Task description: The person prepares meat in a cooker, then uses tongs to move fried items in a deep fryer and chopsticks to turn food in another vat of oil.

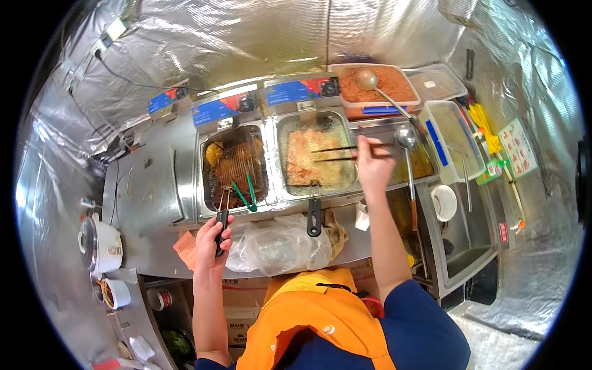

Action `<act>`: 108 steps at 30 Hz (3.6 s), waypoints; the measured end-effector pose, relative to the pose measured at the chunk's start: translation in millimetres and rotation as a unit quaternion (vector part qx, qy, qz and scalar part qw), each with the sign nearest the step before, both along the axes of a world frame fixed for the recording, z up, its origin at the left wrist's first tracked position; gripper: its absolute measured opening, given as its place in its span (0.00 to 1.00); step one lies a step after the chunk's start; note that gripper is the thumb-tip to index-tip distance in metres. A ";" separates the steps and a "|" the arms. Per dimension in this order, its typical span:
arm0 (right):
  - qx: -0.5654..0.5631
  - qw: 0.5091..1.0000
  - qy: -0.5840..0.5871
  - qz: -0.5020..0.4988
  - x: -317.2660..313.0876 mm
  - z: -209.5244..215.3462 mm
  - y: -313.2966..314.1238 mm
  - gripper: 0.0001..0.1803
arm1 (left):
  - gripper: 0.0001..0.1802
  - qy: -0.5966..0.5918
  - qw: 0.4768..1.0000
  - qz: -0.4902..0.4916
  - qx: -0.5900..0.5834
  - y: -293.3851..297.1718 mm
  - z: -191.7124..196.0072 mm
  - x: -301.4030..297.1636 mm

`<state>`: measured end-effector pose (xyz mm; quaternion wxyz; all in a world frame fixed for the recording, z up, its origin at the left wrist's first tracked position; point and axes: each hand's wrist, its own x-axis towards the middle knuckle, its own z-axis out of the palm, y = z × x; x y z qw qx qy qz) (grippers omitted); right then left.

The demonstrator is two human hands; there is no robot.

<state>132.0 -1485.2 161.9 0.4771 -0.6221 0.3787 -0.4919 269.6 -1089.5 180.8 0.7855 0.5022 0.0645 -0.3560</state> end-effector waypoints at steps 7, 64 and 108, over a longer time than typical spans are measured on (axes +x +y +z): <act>-0.094 0.995 0.019 0.017 8.2 -6.8 5.0 0.09 | 0.18 -0.060 0.998 -0.021 -0.008 7.3 47.2 -8.4; 0.240 0.915 0.219 0.238 -68.8 49.7 288.2 0.19 | 0.32 -0.566 0.811 -0.132 0.071 39.6 -135.1 68.0; 0.604 0.711 0.067 0.353 151.9 -62.6 219.9 0.15 | 0.32 -0.592 0.803 -0.053 0.033 5.3 -61.3 45.1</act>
